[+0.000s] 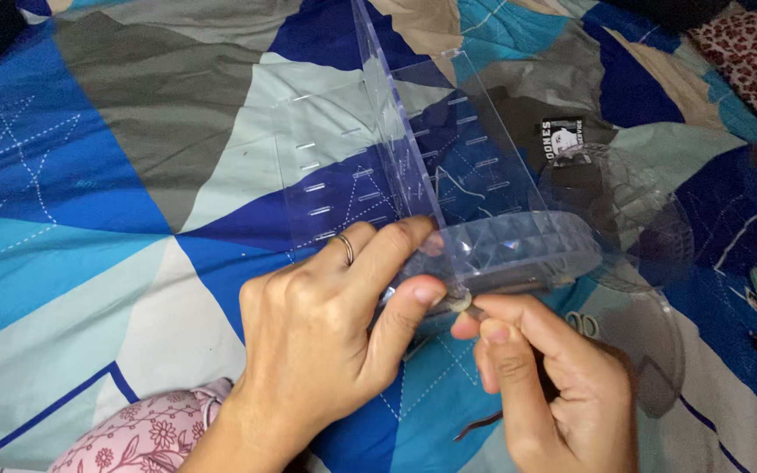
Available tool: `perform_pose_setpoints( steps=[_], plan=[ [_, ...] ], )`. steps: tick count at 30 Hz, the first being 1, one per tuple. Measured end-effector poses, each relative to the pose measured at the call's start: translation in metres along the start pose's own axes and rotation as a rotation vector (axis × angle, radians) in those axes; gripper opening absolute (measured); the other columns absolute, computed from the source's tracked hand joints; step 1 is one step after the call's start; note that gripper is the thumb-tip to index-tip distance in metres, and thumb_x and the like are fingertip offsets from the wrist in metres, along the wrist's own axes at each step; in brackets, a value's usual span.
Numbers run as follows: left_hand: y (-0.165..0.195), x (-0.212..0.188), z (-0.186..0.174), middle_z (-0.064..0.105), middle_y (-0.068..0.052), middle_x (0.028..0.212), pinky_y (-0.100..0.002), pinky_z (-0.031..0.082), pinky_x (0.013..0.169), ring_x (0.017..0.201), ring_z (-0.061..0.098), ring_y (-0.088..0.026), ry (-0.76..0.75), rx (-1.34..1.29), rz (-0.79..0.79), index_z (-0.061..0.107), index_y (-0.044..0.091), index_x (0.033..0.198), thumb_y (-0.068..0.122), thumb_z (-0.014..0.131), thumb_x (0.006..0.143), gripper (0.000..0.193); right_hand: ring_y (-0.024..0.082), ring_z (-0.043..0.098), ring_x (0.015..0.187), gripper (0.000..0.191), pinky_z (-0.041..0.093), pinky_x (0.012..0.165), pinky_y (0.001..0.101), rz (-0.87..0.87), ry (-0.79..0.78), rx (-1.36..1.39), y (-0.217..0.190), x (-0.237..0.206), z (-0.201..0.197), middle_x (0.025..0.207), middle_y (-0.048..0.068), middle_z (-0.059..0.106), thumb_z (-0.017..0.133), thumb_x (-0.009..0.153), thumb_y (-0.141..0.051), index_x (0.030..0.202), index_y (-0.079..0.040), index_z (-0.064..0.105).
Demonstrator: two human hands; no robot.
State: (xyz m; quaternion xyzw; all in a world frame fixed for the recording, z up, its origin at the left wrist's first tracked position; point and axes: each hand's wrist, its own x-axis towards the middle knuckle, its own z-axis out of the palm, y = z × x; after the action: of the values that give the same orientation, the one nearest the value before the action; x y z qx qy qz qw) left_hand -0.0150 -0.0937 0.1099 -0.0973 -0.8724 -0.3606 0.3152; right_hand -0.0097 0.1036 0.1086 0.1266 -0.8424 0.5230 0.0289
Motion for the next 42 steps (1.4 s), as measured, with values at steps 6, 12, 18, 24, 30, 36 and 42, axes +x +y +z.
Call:
perform_pose_setpoints(
  steps=[6, 12, 18, 24, 30, 36, 42],
  plan=[
    [0.002, -0.002, 0.002, 0.069, -0.003, 0.089, -0.036, 0.048, 0.051, 0.07, 0.07, -0.023, 0.013, -0.005, 0.031, 0.07, 0.013, 0.116, 0.038, 0.063, 0.099, 0.031, 0.0, 0.057, 0.059, 0.016, 0.047, 0.047, 0.0191, 0.072, 0.088, -0.417, -0.003, -0.012, 0.0, 0.073, -0.004, 0.073, 0.081, 0.089, -0.015, 0.104, -0.009, 0.082],
    [-0.002, -0.005, -0.001, 0.069, -0.004, 0.092, -0.036, 0.048, 0.054, 0.073, 0.071, -0.025, 0.016, -0.021, 0.012, 0.069, 0.012, 0.117, 0.038, 0.061, 0.1, 0.032, 0.0, 0.048, 0.055, 0.015, 0.034, 0.047, 0.018, 0.104, 0.252, -0.116, -0.003, -0.015, 0.001, 0.065, 0.001, 0.064, 0.08, 0.089, 0.0, 0.104, -0.001, 0.081],
    [-0.001, -0.007, 0.001, 0.07, -0.005, 0.094, -0.037, 0.048, 0.055, 0.076, 0.071, -0.026, 0.015, -0.012, 0.028, 0.068, 0.01, 0.117, 0.038, 0.06, 0.102, 0.033, 0.0, 0.056, 0.063, 0.019, 0.04, 0.052, 0.0151, 0.003, 0.33, 0.114, -0.02, -0.007, 0.022, 0.082, 0.002, 0.075, 0.081, 0.08, 0.003, 0.097, 0.006, 0.075],
    [-0.003, -0.008, 0.001, 0.07, -0.005, 0.095, -0.036, 0.049, 0.055, 0.074, 0.07, -0.027, 0.013, -0.013, 0.025, 0.068, 0.009, 0.116, 0.038, 0.06, 0.101, 0.033, -0.001, 0.056, 0.061, 0.014, 0.038, 0.053, 0.0146, 0.029, 0.348, 0.176, -0.029, 0.003, 0.033, 0.076, 0.002, 0.073, 0.081, 0.084, 0.002, 0.097, 0.004, 0.078],
    [0.001, -0.008, 0.002, 0.069, -0.004, 0.097, -0.037, 0.048, 0.056, 0.074, 0.07, -0.027, 0.037, 0.018, 0.012, 0.069, 0.012, 0.115, 0.039, 0.063, 0.1, 0.032, -0.002, 0.057, 0.059, 0.014, 0.039, 0.049, 0.0141, 0.039, 0.39, 0.195, -0.028, 0.004, 0.038, 0.078, 0.002, 0.074, 0.076, 0.08, 0.008, 0.093, 0.004, 0.074],
    [0.009, -0.011, 0.009, 0.057, -0.017, 0.131, -0.037, 0.051, 0.07, 0.097, 0.065, -0.031, 0.217, 0.037, 0.103, 0.069, 0.018, 0.113, 0.022, 0.071, 0.089, 0.024, -0.001, 0.064, 0.065, 0.015, 0.049, 0.053, 0.0145, -0.029, 0.431, 0.136, -0.024, 0.0, 0.036, 0.082, 0.003, 0.076, 0.074, 0.079, 0.008, 0.092, 0.003, 0.071],
    [0.009, -0.026, 0.018, 0.061, -0.008, 0.121, -0.041, 0.038, 0.094, 0.108, 0.05, -0.03, 0.382, 0.349, 0.192, 0.074, 0.018, 0.116, -0.005, 0.071, 0.078, 0.045, 0.0, 0.047, 0.052, 0.01, 0.032, 0.044, 0.0185, 0.034, 0.37, 0.346, 0.007, -0.009, 0.007, 0.071, 0.0, 0.064, 0.073, 0.09, 0.001, 0.099, 0.005, 0.07]
  ],
)
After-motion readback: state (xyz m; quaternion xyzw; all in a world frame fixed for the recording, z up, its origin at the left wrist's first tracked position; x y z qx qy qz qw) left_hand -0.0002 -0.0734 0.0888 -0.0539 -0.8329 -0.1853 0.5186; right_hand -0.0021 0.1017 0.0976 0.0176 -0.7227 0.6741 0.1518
